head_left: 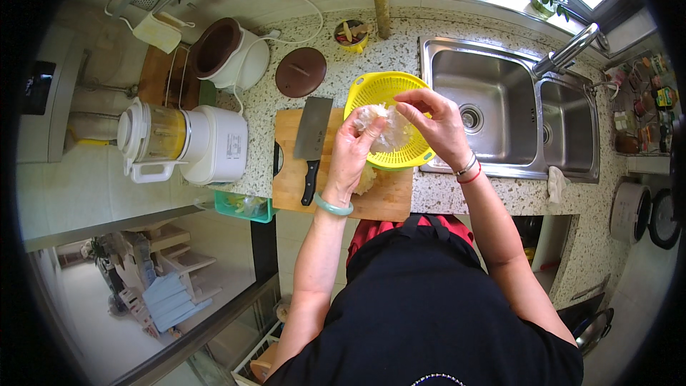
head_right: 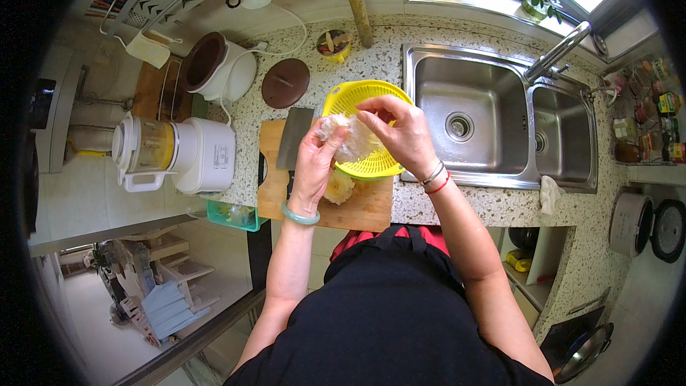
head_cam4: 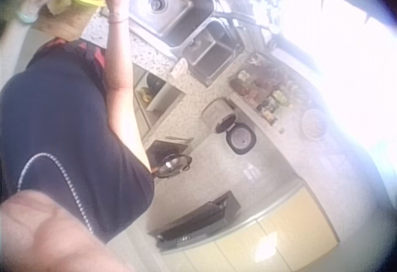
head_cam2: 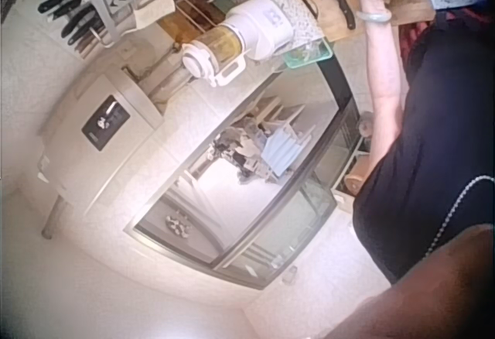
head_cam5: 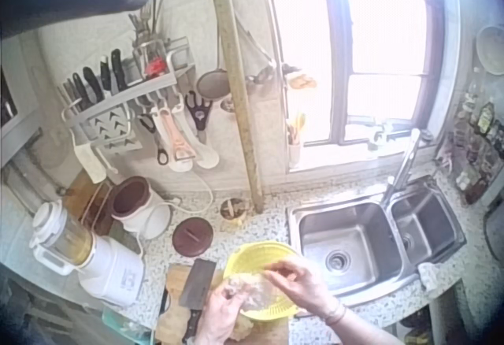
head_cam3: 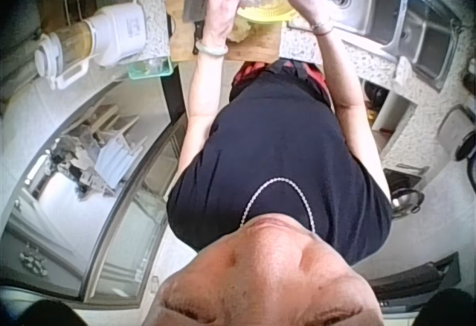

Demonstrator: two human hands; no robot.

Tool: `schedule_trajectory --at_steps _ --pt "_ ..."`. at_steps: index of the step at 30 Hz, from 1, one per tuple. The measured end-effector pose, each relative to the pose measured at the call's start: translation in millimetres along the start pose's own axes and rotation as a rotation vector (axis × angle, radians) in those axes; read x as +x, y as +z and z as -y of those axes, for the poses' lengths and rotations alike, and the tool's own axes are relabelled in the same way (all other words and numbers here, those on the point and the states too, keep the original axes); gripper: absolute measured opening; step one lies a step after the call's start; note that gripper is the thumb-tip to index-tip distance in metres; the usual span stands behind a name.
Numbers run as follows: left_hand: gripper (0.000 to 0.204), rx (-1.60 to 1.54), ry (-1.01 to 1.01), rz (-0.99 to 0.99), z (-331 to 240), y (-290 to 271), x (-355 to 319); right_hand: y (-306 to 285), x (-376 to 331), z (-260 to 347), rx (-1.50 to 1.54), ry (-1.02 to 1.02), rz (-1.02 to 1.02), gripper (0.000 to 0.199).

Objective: The person stands at a kitchen counter and repeatedly picks up small pieces of a white fibrous food from a yellow colander, separating them by hand. The separated pieces are placed back into the colander. A knife and cutting board are visible on the counter but are not used during the clip.

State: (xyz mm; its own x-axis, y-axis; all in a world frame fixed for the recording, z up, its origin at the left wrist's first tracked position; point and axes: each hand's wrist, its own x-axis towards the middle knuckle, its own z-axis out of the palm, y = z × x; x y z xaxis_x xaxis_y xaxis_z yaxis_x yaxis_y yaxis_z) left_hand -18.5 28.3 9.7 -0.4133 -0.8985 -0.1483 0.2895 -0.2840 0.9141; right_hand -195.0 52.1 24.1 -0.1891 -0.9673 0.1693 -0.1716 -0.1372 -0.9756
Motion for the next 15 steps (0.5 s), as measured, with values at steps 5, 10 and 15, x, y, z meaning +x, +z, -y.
schedule_trajectory --at_steps 5,10,15 --pt "0.022 0.000 0.021 -0.025 -1 5 1 1 1 10 -0.072 -0.053 0.109 0.013" --pt "0.024 0.064 0.019 -0.044 -3 6 0 2 1 14 -0.157 -0.134 0.129 0.009" --pt "0.024 0.082 0.017 -0.039 -1 8 1 10 -1 6 -0.254 -0.167 0.035 0.011"
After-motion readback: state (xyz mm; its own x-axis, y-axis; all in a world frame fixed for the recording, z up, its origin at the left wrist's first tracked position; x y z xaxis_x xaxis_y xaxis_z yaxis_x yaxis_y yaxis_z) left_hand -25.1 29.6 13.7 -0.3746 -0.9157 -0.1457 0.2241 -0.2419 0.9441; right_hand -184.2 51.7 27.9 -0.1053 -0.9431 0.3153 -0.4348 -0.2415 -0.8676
